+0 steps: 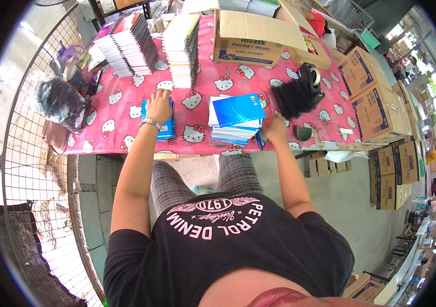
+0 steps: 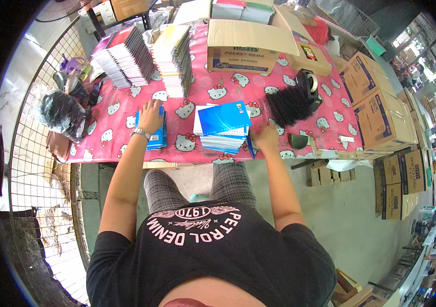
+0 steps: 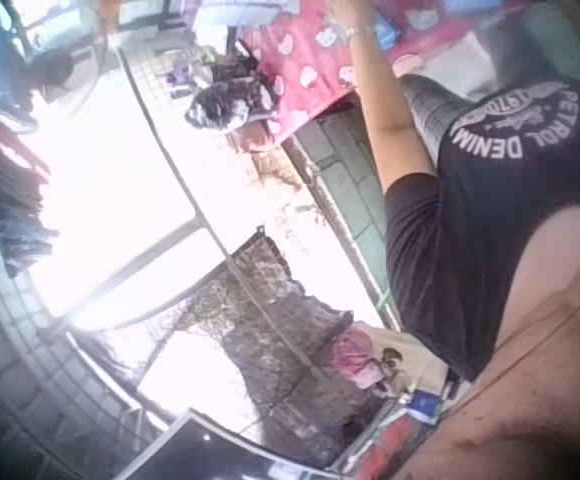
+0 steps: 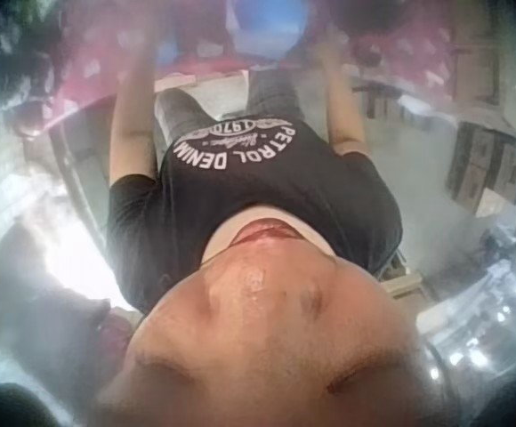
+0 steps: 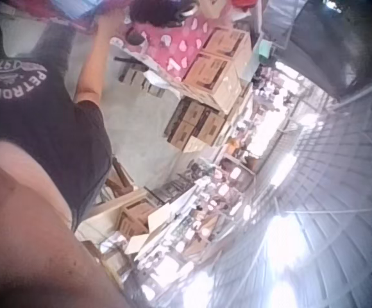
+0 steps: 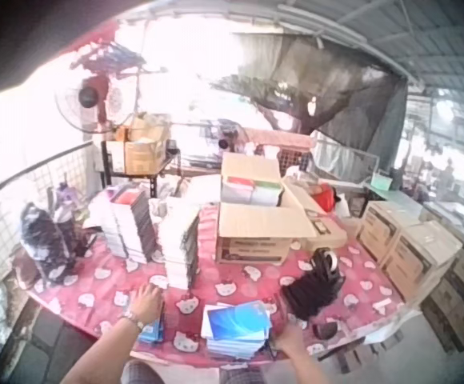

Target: The person manually binds small blue notebooks by inserting a metal spiral through pre-punched holes and then secures the wire.

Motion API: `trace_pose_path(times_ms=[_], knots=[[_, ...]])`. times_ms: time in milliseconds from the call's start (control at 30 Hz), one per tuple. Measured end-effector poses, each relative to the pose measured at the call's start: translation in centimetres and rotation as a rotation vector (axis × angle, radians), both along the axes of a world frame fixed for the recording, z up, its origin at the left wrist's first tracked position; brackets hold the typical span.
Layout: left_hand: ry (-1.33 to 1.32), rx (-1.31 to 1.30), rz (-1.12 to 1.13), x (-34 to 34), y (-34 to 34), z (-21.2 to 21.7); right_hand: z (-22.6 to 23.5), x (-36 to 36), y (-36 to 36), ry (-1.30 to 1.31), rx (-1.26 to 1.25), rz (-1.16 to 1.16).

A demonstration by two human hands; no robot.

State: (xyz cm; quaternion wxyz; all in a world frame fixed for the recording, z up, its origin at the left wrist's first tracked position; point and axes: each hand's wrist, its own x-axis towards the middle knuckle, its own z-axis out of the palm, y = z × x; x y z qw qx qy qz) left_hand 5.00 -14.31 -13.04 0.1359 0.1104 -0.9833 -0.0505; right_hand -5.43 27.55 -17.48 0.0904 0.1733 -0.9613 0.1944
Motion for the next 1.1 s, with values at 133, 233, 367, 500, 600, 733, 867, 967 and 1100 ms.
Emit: trace_pose_path(times_ms=[133, 233, 367, 500, 600, 733, 867, 967, 1100], knots=[[0.281, -0.081, 0.028, -2.0, 4.2, 3.6, -1.0, -5.5, 0.9, 0.115, -0.134, -0.153], [0.44, 0.328, -0.388, -1.5, 11.3, 9.5, -2.1, -6.5, 0.2, 0.104, -0.021, -0.18], [-0.002, 0.046, -0.708, 1.8, 19.2, 12.2, -1.5, -7.9, 0.6, 0.04, 0.013, -0.202], [-0.017, -0.081, -0.735, 1.9, 19.4, 11.4, 0.6, -7.8, 3.3, 0.279, -0.211, -0.093], [-0.062, 0.085, -0.711, 2.1, 17.7, 12.5, 5.3, -4.3, 2.5, 0.003, -0.706, -0.096], [0.061, 0.094, -0.635, 0.5, 17.4, 15.3, 11.7, 2.1, 1.3, -0.264, -1.152, -0.02], [0.19, -0.037, -0.511, -0.8, 18.8, 14.4, 14.8, 9.1, -4.1, -0.373, -1.285, 0.007], [0.267, -0.042, -0.547, -1.6, 19.8, 14.1, 11.7, 10.2, -7.6, -0.247, -1.096, 0.085], [0.331, 0.035, -0.603, -1.7, 19.3, 12.7, 15.1, 9.5, -5.3, -0.48, -0.995, 0.11]])
